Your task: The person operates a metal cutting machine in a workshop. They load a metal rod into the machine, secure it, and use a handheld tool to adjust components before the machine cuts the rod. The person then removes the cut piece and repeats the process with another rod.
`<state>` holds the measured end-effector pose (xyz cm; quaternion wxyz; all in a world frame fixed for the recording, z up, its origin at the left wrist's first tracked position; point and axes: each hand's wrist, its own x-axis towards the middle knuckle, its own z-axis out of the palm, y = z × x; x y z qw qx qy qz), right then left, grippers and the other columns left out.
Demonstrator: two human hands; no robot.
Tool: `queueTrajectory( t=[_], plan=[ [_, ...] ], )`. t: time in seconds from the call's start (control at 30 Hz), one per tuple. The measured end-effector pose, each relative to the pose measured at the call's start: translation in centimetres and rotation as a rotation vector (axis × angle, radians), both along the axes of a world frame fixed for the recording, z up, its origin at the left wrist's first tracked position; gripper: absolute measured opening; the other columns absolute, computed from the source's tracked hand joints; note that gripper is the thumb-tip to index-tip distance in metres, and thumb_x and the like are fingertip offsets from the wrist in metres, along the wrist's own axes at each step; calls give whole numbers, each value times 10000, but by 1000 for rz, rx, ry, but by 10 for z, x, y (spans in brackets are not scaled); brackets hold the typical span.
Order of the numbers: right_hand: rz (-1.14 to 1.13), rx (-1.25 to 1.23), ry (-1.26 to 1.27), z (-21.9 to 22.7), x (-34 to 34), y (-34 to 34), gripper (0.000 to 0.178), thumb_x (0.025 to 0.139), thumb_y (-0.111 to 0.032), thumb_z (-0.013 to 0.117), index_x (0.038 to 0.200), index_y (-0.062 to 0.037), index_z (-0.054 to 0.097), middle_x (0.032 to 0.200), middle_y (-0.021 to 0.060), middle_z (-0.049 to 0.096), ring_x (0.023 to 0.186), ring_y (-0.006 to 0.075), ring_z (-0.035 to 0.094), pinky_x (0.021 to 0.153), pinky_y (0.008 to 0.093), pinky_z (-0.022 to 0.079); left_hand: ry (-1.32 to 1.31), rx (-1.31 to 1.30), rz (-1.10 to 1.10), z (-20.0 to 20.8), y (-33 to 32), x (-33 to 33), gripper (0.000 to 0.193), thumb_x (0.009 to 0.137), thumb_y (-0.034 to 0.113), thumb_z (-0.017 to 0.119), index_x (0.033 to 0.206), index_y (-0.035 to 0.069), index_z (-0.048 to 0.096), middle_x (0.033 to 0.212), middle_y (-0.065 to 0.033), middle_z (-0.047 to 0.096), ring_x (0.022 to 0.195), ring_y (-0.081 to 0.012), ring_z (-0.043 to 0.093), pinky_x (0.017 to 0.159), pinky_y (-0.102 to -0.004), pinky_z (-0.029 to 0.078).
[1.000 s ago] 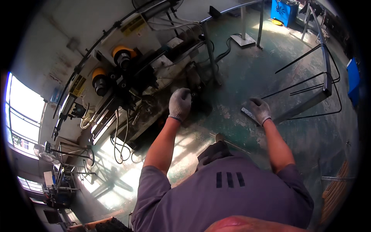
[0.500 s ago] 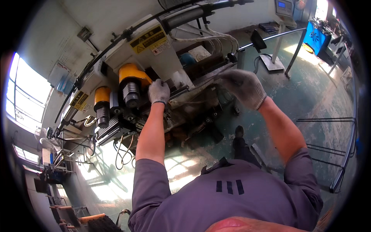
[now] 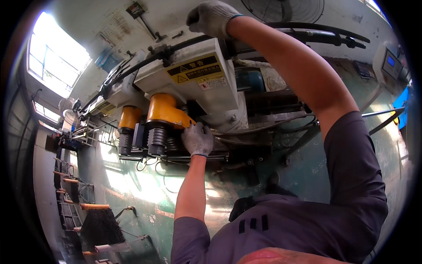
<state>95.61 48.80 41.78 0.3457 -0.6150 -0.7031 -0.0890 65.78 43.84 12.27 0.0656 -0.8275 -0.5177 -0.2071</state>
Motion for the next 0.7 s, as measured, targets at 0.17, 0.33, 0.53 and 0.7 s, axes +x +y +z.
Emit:
queueTrajectory(
  t=[0.17, 0.33, 0.53, 0.7],
  plan=[
    [-43, -271, -168, -13, -12, 123, 406, 909, -380, 839, 1186, -83, 846, 1179, 177, 820, 1083, 378, 779, 961, 470, 613, -61, -29, 21, -9, 1, 1, 175, 933, 224, 704, 895, 66, 769, 942, -180, 737, 959, -412, 691, 902, -540, 527],
    [1, -345, -251, -57, -5, 204, 484, 829, -425, 905, 1112, -35, 855, 1151, 208, 813, 1041, 390, 773, 932, 468, 611, -114, -3, 5, -11, 1, 6, 119, 918, 174, 719, 876, 71, 761, 904, -171, 713, 920, -407, 679, 864, -532, 533],
    [46, -404, -329, -36, -26, 204, 406, 780, -260, 877, 1133, -62, 837, 1146, 161, 817, 998, 367, 762, 862, 462, 604, -188, -20, 1, -5, 3, 0, 111, 900, 155, 712, 851, 60, 742, 896, -185, 704, 894, -421, 671, 830, -544, 533],
    [24, -328, -325, -39, -8, 190, 301, 878, -99, 770, 1168, -78, 849, 1221, 201, 801, 1059, 373, 762, 945, 459, 599, -147, 10, -18, -8, 4, 3, 125, 908, 170, 717, 893, 52, 757, 898, -187, 707, 898, -419, 673, 838, -545, 529]
  ],
)
